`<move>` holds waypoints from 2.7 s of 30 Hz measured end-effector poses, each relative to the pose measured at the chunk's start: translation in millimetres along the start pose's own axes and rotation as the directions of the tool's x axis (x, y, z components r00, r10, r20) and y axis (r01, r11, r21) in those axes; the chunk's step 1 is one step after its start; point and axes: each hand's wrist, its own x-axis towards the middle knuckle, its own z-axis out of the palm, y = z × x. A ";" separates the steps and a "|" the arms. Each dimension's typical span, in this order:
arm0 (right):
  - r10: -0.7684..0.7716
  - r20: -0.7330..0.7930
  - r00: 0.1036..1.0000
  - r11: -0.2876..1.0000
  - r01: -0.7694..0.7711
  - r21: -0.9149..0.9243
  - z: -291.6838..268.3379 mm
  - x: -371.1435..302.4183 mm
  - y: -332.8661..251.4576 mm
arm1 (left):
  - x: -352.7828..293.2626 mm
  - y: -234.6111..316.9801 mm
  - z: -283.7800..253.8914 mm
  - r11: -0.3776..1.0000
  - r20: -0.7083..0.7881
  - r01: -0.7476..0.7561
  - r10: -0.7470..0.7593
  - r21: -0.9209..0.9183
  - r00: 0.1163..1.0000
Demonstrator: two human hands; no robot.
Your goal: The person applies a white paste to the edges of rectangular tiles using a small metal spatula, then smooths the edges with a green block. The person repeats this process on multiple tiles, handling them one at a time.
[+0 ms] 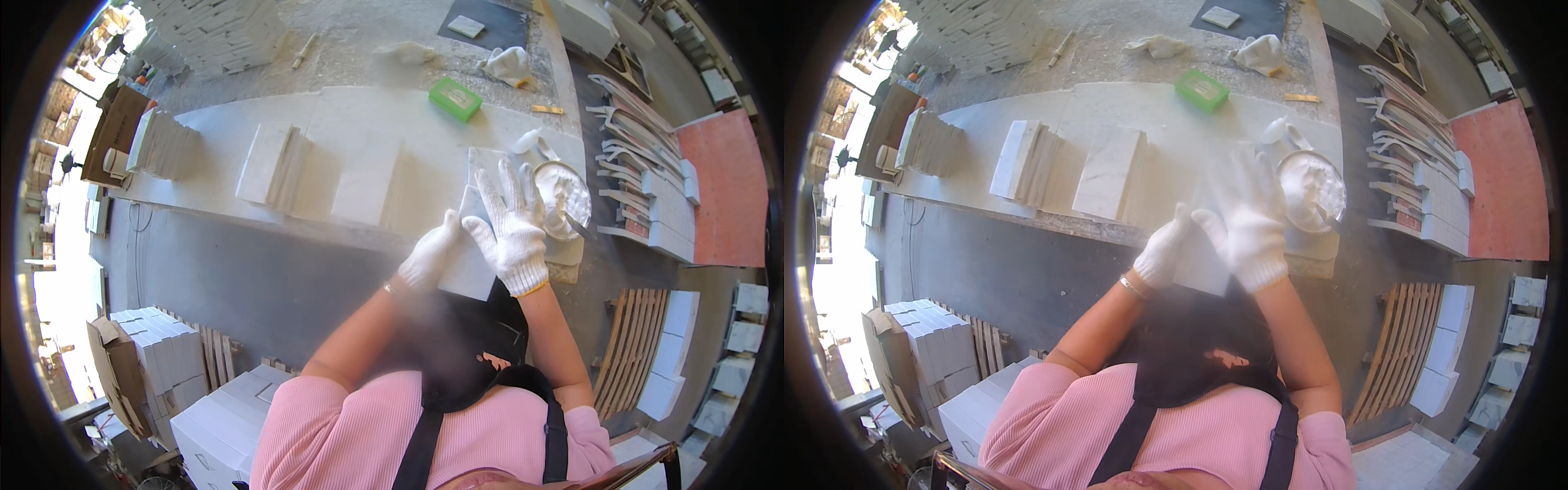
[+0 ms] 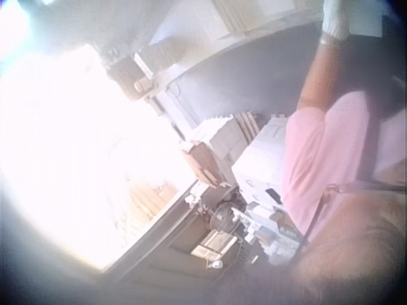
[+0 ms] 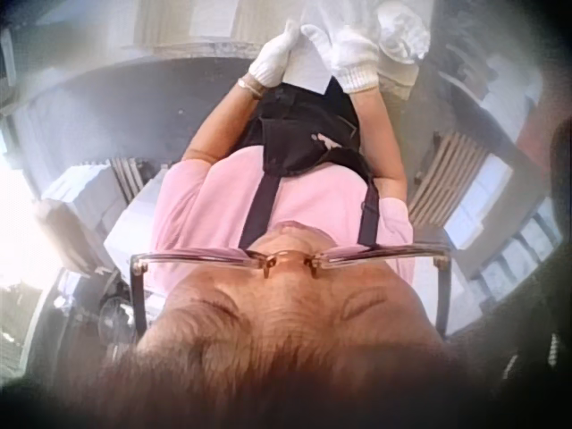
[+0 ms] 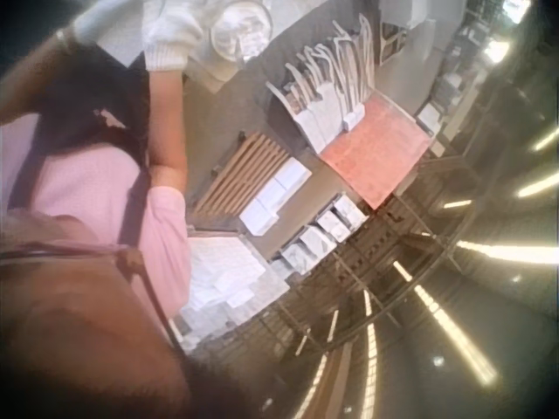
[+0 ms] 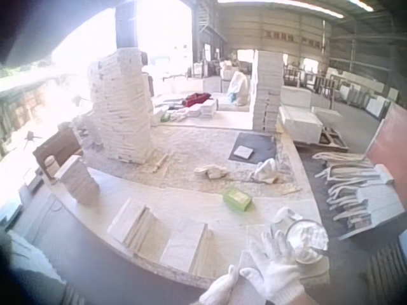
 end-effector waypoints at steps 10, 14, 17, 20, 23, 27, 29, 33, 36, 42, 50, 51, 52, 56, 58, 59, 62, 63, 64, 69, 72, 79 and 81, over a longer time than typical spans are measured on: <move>-0.187 0.237 0.953 0.982 0.172 0.081 -16.7 -48.8 -28.8 | 13.4 -16.4 17.5 0.729 0.283 0.039 0.216 -0.683 0.935; -0.337 0.204 0.919 0.927 0.285 0.246 -42.7 -81.3 -20.2 | 16.6 -22.4 9.8 0.702 0.452 0.186 0.212 -0.687 0.867; -0.242 0.175 0.954 0.934 0.181 0.309 -60.7 -97.4 -0.3 | 20.5 -22.7 12.2 0.666 0.554 0.259 0.277 -0.700 0.785; 0.019 -0.025 1.000 0.968 -0.012 0.251 -63.5 -108.2 12.5 | 22.8 -21.0 17.0 0.654 0.600 0.304 0.288 -0.692 0.747; 0.173 -0.049 0.984 0.912 -0.142 0.385 -58.2 -115.0 14.9 | 22.1 -19.9 21.3 0.560 0.582 0.357 0.294 -0.748 0.758; 0.134 -0.050 0.990 0.906 -0.102 0.410 -51.3 -114.8 9.7 | 20.4 -20.7 24.9 0.551 0.557 0.332 0.309 -0.765 0.771; 0.129 -0.066 0.990 0.917 -0.094 0.387 -51.3 -110.7 5.6 | 21.3 -20.9 25.3 0.533 0.589 0.359 0.358 -0.766 0.725; 0.105 -0.048 0.993 0.941 -0.084 0.329 -51.2 -100.5 -6.8 | 22.6 -23.3 25.4 0.507 0.600 0.380 0.394 -0.774 0.697; 0.103 -0.011 0.995 0.960 -0.097 0.261 -47.4 -97.3 -14.6 | 20.2 -26.6 26.2 0.513 0.496 0.316 0.263 -0.798 0.827; 0.267 -0.045 0.963 0.899 -0.231 0.373 -38.6 -111.7 -4.9 | 15.9 -22.9 26.3 0.664 0.466 0.201 0.247 -0.720 0.850; 0.589 0.151 0.794 0.541 -0.526 0.656 -46.4 -135.1 7.7 | 15.2 -21.7 35.6 0.731 0.416 0.162 0.181 -0.663 0.891; 0.618 0.245 0.747 0.445 -0.589 0.674 -50.1 -135.1 5.6 | 14.9 -22.2 36.2 0.731 0.431 0.177 0.175 -0.659 0.885; 0.623 0.334 0.707 0.353 -0.635 0.687 -53.3 -134.1 2.8 | 14.3 -22.6 36.2 0.717 0.468 0.201 0.194 -0.667 0.862; 0.481 0.565 0.670 0.101 -0.682 0.724 -61.2 -122.6 -10.5 | 10.0 -23.8 36.7 0.703 0.515 0.223 0.234 -0.676 0.825; 0.470 0.581 0.664 0.066 -0.683 0.727 -61.7 -116.7 -15.8 | 7.0 -24.2 37.6 0.841 0.428 0.043 0.230 -0.539 0.874; 0.482 0.591 0.647 0.043 -0.691 0.721 -61.6 -114.8 -16.9 | 6.3 -24.6 38.6 0.841 0.444 0.034 0.249 -0.539 0.861; 0.499 0.601 0.624 -0.016 -0.687 0.726 -60.5 -114.8 -17.9 | 4.4 -26.8 41.5 0.849 0.459 0.021 0.264 -0.528 0.848; 0.505 0.603 0.617 -0.010 -0.695 0.719 -59.6 -116.4 -17.2 | 4.0 -27.8 42.6 0.846 0.453 0.028 0.257 -0.532 0.853; 0.512 0.606 0.608 -0.006 -0.703 0.711 -59.6 -118.9 -16.1 | 3.7 -28.7 43.7 0.850 0.469 0.029 0.261 -0.526 0.844; 0.563 0.516 0.646 0.081 -0.664 0.743 -55.0 -131.7 -11.4 | 1.1 -28.4 47.5 0.881 0.502 0.013 0.257 -0.473 0.826; 0.583 0.459 0.670 0.153 -0.645 0.748 -54.9 -137.1 -8.7 | -4.1 -27.5 49.7 0.878 0.485 0.043 0.221 -0.476 0.846; 0.714 0.387 0.584 0.148 -0.666 0.731 -73.9 -136.4 11.6 | 9.6 -26.3 32.6 0.813 0.302 0.043 0.166 -0.580 0.939; 0.729 0.317 0.607 0.125 -0.574 0.809 -77.6 -131.7 21.1 | 15.1 -26.1 16.2 0.846 0.343 0.081 0.125 -0.528 0.931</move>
